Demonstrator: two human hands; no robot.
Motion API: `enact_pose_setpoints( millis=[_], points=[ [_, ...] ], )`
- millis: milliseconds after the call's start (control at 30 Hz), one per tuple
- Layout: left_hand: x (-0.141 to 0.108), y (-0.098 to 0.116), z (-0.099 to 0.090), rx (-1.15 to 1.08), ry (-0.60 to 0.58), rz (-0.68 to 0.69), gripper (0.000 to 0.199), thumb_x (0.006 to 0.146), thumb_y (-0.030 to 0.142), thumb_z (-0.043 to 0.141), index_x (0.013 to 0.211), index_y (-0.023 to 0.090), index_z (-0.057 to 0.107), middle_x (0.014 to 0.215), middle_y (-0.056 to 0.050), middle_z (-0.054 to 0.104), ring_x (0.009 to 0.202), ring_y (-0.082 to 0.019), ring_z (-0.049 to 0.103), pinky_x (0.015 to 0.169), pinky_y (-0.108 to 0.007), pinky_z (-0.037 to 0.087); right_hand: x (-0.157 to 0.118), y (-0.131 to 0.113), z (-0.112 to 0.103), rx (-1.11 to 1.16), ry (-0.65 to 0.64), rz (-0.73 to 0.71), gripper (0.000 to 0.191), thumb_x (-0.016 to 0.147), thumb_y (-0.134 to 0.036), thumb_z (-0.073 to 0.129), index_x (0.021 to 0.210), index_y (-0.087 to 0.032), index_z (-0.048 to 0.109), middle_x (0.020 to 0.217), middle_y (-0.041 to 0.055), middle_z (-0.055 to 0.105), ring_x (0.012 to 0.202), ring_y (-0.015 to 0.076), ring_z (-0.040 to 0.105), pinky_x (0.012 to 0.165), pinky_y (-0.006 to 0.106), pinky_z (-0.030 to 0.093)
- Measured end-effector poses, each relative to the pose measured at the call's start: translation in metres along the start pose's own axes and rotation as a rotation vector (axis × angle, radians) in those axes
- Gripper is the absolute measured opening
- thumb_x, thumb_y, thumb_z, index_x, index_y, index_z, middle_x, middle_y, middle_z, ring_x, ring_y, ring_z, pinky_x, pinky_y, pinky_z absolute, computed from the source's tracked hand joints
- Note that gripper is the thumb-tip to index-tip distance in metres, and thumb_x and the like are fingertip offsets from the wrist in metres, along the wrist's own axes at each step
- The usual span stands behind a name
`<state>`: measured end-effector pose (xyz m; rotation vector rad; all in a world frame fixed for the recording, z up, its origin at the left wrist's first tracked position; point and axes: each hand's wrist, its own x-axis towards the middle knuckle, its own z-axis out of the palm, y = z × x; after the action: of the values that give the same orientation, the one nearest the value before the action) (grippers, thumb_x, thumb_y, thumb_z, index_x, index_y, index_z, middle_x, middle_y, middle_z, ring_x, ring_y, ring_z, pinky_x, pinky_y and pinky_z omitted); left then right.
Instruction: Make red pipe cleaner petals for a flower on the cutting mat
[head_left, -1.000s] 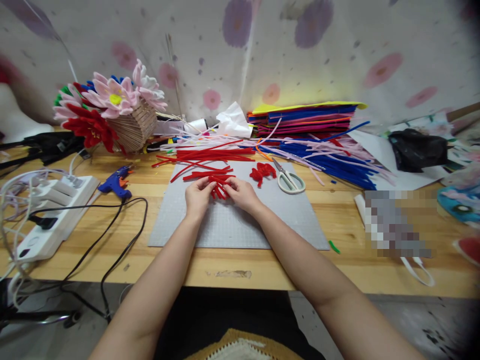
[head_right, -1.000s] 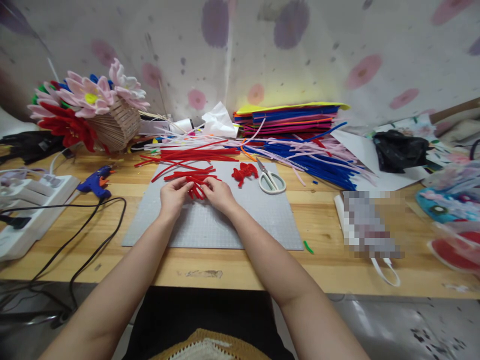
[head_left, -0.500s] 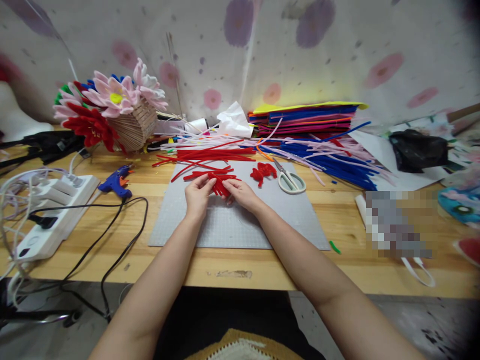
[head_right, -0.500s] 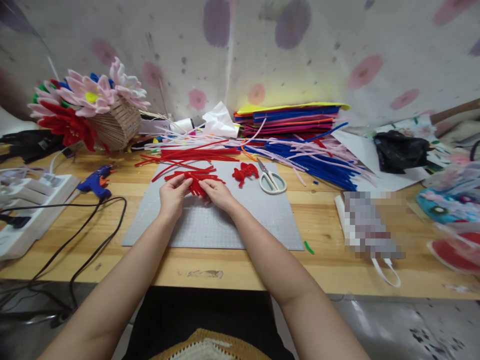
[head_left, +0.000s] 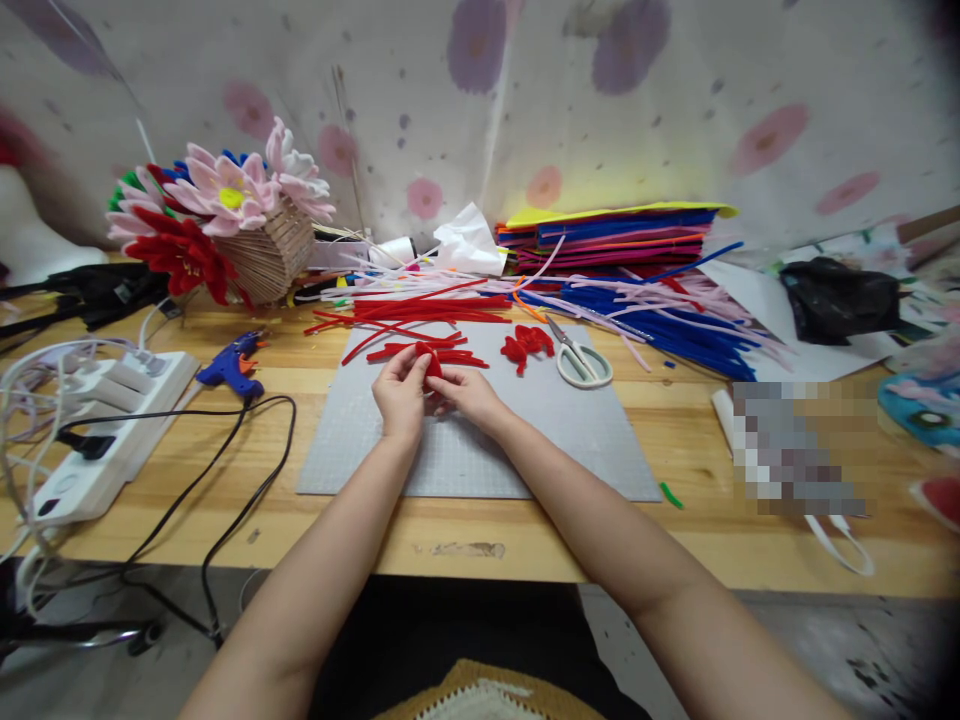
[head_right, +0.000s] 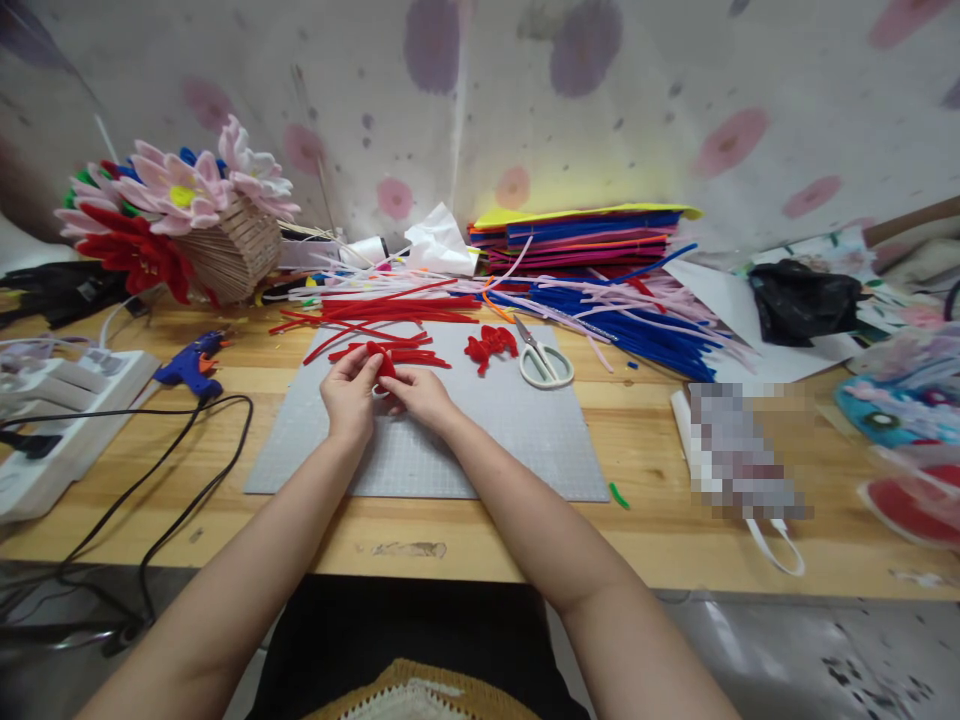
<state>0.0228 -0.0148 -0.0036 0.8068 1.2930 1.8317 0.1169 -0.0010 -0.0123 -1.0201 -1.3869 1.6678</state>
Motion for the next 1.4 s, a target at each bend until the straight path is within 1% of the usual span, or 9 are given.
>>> enact_pose_setpoints(
  millis=[133, 400, 600, 700, 833, 900, 1033, 1233, 1400],
  points=[
    [-0.003, 0.005, 0.001, 0.0, -0.09, -0.087, 0.032, 0.062, 0.036, 0.067, 0.085, 0.014, 0.065, 0.07, -0.002, 0.064, 0.063, -0.01, 0.058, 0.06, -0.021, 0.046, -0.004, -0.007, -0.007, 0.139, -0.061, 0.072, 0.021, 0.071, -0.033, 0.061, 0.073, -0.012, 0.058, 0.059, -0.0004, 0.058, 0.049, 0.0056, 0.053, 0.046, 0.016, 0.042],
    [-0.01, 0.021, -0.002, -0.178, -0.701, -0.495, 0.049, 0.067, 0.052, 0.06, 0.101, 0.017, 0.062, 0.067, -0.004, 0.063, 0.056, -0.011, 0.058, 0.059, -0.027, 0.048, -0.016, -0.018, -0.031, 0.522, -0.435, 0.251, 0.017, 0.077, -0.028, 0.057, 0.071, -0.014, 0.049, 0.057, -0.0044, 0.046, 0.047, 0.0024, 0.044, 0.043, 0.012, 0.036],
    [-0.006, 0.014, -0.011, -0.167, -0.737, -0.56, 0.04, 0.057, 0.046, 0.07, 0.086, 0.019, 0.064, 0.051, 0.003, 0.056, 0.036, -0.008, 0.046, 0.044, -0.027, 0.046, -0.021, -0.02, -0.029, 0.45, -0.614, 0.269, 0.026, 0.078, -0.04, 0.054, 0.072, -0.015, 0.046, 0.06, -0.0028, 0.048, 0.048, 0.0058, 0.045, 0.043, 0.018, 0.041],
    [0.002, 0.01, -0.01, -0.128, -0.589, -0.45, 0.032, 0.061, 0.042, 0.068, 0.08, 0.016, 0.066, 0.055, 0.0, 0.06, 0.045, -0.009, 0.053, 0.051, -0.026, 0.047, -0.015, -0.02, -0.035, 0.297, -0.503, 0.273, 0.024, 0.074, -0.037, 0.058, 0.08, -0.014, 0.052, 0.073, 0.0038, 0.058, 0.065, 0.0117, 0.056, 0.053, 0.023, 0.048],
    [0.007, 0.006, -0.008, -0.034, -0.408, -0.263, 0.03, 0.058, 0.036, 0.072, 0.075, 0.013, 0.068, 0.074, -0.007, 0.068, 0.066, -0.012, 0.061, 0.067, -0.024, 0.046, -0.005, -0.021, -0.044, 0.061, 0.037, 0.054, 0.025, 0.067, -0.031, 0.064, 0.086, -0.015, 0.058, 0.078, 0.0016, 0.06, 0.061, 0.0076, 0.052, 0.053, 0.02, 0.043],
    [0.005, 0.003, -0.006, 0.086, -0.42, -0.23, 0.031, 0.057, 0.037, 0.072, 0.074, 0.012, 0.069, 0.071, -0.007, 0.067, 0.063, -0.012, 0.06, 0.065, -0.024, 0.045, -0.002, -0.022, -0.043, -0.032, 0.158, -0.089, 0.03, 0.067, -0.035, 0.063, 0.091, -0.018, 0.061, 0.079, -0.0001, 0.06, 0.058, 0.0058, 0.048, 0.048, 0.017, 0.037],
    [-0.003, -0.001, -0.003, 0.229, -0.49, -0.193, 0.031, 0.056, 0.039, 0.071, 0.072, 0.012, 0.069, 0.061, -0.003, 0.065, 0.053, -0.01, 0.055, 0.054, -0.022, 0.043, -0.002, -0.021, -0.035, -0.138, 0.08, -0.222, 0.026, 0.063, -0.037, 0.066, 0.076, -0.015, 0.067, 0.072, -0.0001, 0.059, 0.062, 0.0071, 0.049, 0.052, 0.019, 0.035],
    [-0.003, 0.006, -0.005, 0.065, -0.638, -0.436, 0.04, 0.059, 0.043, 0.068, 0.086, 0.014, 0.067, 0.075, -0.007, 0.068, 0.066, -0.017, 0.063, 0.062, -0.03, 0.05, -0.001, -0.016, -0.04, 0.029, 0.112, -0.03, 0.035, 0.061, -0.043, 0.066, 0.079, -0.013, 0.066, 0.056, -0.0018, 0.054, 0.046, 0.0054, 0.041, 0.044, 0.019, 0.028],
    [-0.006, 0.008, -0.005, 0.163, -0.632, -0.407, 0.036, 0.059, 0.039, 0.069, 0.083, 0.013, 0.067, 0.074, -0.008, 0.068, 0.067, -0.018, 0.064, 0.057, -0.026, 0.048, 0.0, -0.015, -0.041, 0.016, 0.153, -0.072, 0.037, 0.059, -0.045, 0.066, 0.078, -0.012, 0.066, 0.05, -0.0042, 0.052, 0.041, 0.003, 0.033, 0.042, 0.019, 0.022]
  ],
)
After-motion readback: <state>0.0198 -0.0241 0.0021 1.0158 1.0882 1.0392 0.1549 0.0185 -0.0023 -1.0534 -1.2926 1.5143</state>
